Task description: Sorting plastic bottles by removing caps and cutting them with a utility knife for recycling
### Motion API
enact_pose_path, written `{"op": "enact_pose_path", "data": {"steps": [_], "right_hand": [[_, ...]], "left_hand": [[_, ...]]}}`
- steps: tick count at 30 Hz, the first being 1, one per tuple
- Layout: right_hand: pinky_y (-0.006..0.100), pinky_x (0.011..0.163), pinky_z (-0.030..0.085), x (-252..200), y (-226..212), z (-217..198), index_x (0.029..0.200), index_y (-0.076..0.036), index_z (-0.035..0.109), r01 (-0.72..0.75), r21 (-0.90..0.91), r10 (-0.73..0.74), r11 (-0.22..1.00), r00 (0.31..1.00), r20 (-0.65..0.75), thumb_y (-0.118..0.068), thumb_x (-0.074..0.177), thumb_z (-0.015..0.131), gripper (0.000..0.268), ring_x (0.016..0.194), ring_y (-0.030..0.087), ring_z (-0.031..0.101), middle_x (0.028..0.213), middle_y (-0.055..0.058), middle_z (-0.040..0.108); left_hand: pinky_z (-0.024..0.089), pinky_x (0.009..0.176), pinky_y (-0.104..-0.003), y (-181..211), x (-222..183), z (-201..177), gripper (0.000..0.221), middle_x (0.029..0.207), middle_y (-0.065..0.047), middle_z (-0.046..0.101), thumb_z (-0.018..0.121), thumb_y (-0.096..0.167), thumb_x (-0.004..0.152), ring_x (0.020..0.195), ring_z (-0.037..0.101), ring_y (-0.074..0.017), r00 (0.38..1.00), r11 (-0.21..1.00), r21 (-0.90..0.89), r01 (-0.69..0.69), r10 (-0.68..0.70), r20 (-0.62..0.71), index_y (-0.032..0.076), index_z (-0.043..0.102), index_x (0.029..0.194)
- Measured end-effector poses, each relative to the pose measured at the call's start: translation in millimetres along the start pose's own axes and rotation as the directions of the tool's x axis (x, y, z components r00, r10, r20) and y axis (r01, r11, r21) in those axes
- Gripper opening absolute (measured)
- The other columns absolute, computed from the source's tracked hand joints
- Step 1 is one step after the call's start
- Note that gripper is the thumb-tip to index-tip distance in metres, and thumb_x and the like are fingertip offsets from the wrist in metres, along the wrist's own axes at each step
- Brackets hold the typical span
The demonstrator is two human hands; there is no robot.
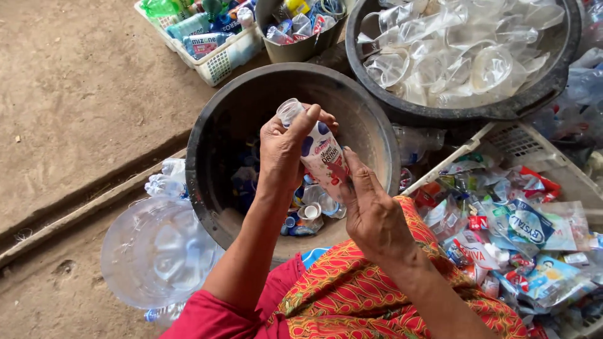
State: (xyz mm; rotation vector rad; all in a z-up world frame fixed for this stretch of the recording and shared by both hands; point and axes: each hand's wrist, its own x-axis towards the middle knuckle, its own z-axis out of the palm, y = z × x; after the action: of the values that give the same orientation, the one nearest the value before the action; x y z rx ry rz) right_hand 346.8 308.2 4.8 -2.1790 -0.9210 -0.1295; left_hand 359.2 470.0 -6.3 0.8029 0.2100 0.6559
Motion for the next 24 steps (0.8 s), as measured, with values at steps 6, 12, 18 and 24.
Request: {"op": "enact_pose_path", "data": {"steps": [6, 12, 18, 24], "right_hand": [[0.056, 0.083, 0.060, -27.9, 50.1, 19.7, 0.132, -0.011, 0.066, -0.187, 0.146, 0.193, 0.972, 0.981, -0.028, -0.031, 0.109, 0.045, 0.037, 0.091, 0.041, 0.073, 0.107, 0.021, 0.074], [0.042, 0.088, 0.058, -5.3, 38.4, 2.7, 0.117, -0.012, 0.077, -0.031, 0.143, 0.059, 0.989, 0.979, -0.193, -0.038, 0.091, 0.079, 0.037, 0.100, 0.030, 0.076, 0.105, 0.011, 0.078], [0.035, 0.075, 0.059, -10.0, 39.6, -3.4, 0.096, -0.013, 0.081, -0.158, 0.129, 0.179, 0.979, 0.969, -0.173, -0.028, 0.092, 0.082, 0.016, 0.080, 0.024, 0.077, 0.084, 0.007, 0.078], [0.042, 0.065, 0.061, -21.2, 76.2, 4.0, 0.103, -0.002, 0.073, -0.193, -0.046, 0.173, 0.980, 0.944, -0.283, -0.011, 0.103, 0.068, 0.010, 0.069, 0.031, 0.072, 0.081, 0.016, 0.074]], "left_hand": [[0.065, 0.067, -0.040, -9.7, 0.9, -15.6, 0.023, 0.072, -0.020, 0.072, 0.080, 0.019, 0.085, 0.067, 0.076, -0.0258, 0.994, 0.992, -0.080, 0.095, -0.099, -0.045, -0.001, 0.073, 0.079], [0.065, 0.067, -0.037, -25.2, -6.9, -10.2, 0.025, 0.075, -0.019, 0.075, 0.078, 0.021, 0.087, 0.069, 0.078, -0.0247, 0.981, 0.980, -0.059, 0.192, -0.193, -0.023, -0.003, 0.074, 0.083], [0.065, 0.068, -0.041, -50.1, -14.1, -17.9, 0.021, 0.078, -0.020, 0.075, 0.079, 0.018, 0.086, 0.072, 0.078, -0.0267, 0.952, 0.952, -0.047, 0.302, -0.304, -0.038, -0.003, 0.074, 0.084], [0.065, 0.066, -0.041, -85.8, -25.5, -25.4, 0.019, 0.079, -0.018, 0.075, 0.081, 0.016, 0.085, 0.069, 0.077, -0.0252, 0.933, 0.933, -0.041, 0.359, -0.359, -0.016, -0.002, 0.075, 0.086]]}}
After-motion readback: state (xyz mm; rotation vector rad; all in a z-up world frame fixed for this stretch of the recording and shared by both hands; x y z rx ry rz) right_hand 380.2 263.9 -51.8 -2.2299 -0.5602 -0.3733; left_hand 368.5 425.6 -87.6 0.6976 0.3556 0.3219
